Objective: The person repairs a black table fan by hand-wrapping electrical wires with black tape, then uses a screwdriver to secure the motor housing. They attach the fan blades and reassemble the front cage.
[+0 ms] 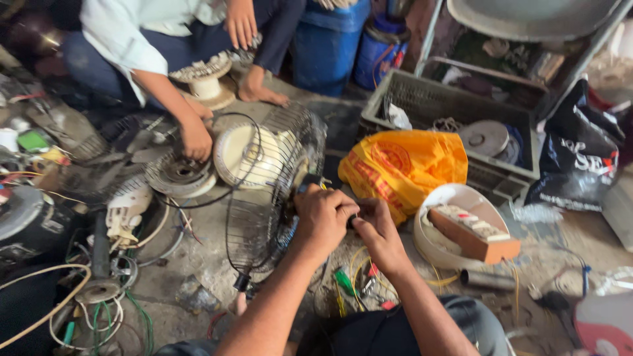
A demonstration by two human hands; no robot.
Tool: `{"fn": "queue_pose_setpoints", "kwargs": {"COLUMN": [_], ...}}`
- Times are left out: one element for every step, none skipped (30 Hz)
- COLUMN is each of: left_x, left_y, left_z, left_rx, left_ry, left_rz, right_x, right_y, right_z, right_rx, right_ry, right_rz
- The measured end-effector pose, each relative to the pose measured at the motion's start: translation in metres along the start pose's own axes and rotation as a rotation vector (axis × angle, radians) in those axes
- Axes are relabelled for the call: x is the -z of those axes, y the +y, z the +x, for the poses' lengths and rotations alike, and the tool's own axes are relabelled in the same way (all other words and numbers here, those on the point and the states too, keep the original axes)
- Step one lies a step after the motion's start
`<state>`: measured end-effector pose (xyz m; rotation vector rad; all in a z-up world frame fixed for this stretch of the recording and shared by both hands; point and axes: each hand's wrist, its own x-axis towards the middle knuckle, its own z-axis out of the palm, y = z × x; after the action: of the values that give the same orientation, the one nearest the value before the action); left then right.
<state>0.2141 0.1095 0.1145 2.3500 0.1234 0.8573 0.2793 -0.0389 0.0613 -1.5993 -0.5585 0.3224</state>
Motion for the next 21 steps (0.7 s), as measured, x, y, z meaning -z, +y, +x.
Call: {"fn": "queue_pose_setpoints", "kwargs": {"left_x": [-0.002,-0.004,-0.006,-0.008,-0.009,-0.010,-0.011,-0.011,-0.011,-0.012,-0.013,-0.014,-0.016,-0.016,-0.017,-0.016,-0.015,-0.015,-0.014,-0.015,-0.013], "left_y": [0.002,0.002,0.002,0.002,0.002,0.003,0.003,0.004,0.006,0.007,0.008,0.009,0.010,0.010,0.009,0.007,0.006,0.004,0.001,0.001,-0.002], "left_z": [-0.001,0.001,0.000,-0.001,-0.001,-0.001,-0.001,0.000,-0.001,-0.002,-0.003,-0.004,-0.005,-0.004,-0.003,0.000,0.000,0.001,0.008,0.014,0.015], "left_rx": [-0.004,-0.008,-0.017,-0.025,-0.035,0.017,0.068,0.120,0.105,0.090,0.073,0.080,0.088,0.097,0.088,0.079,0.075,0.084,0.081,0.078,0.048], "left_ry": [0.007,0.013,0.027,0.041,0.051,0.031,0.014,-0.003,0.032,0.066,0.098,0.094,0.087,0.080,0.074,0.069,0.059,0.119,0.180,0.241,0.192], "left_rz": [0.025,0.050,0.046,0.042,0.037,0.057,0.076,0.095,0.097,0.098,0.096,0.105,0.113,0.121,0.102,0.083,0.064,0.111,0.157,0.203,0.176], "right_x": [-0.002,-0.005,-0.009,-0.012,-0.015,-0.017,-0.017,-0.018,-0.016,-0.014,-0.012,-0.008,-0.006,-0.004,-0.003,-0.004,-0.002,0.001,0.001,0.002,0.002], "right_y": [-0.002,-0.004,-0.003,-0.002,-0.002,-0.001,-0.002,-0.003,-0.005,-0.008,-0.010,-0.013,-0.016,-0.018,-0.018,-0.017,-0.012,-0.006,0.003,0.014,0.029], "right_z": [0.000,0.006,0.006,0.007,0.007,0.008,0.009,0.009,0.010,0.010,0.010,0.011,0.010,0.011,0.010,0.008,-0.004,-0.017,-0.032,-0.054,-0.084], "right_rx": [-0.051,0.052,0.143,0.233,0.237,0.239,0.245,0.216,0.186,0.156,0.174,0.191,0.205,0.182,0.159,0.136,0.162,0.241,0.381,0.540,0.623], "right_ry": [0.007,-0.045,-0.093,-0.143,-0.104,-0.065,-0.028,-0.009,0.011,0.031,0.026,0.021,0.015,0.032,0.045,0.059,0.104,0.160,0.220,0.211,0.114], "right_rz": [0.092,0.102,0.114,0.125,0.060,-0.006,-0.074,-0.133,-0.194,-0.254,-0.262,-0.269,-0.278,-0.263,-0.248,-0.234,-0.470,-0.633,-0.758,-0.837,-0.879]}}
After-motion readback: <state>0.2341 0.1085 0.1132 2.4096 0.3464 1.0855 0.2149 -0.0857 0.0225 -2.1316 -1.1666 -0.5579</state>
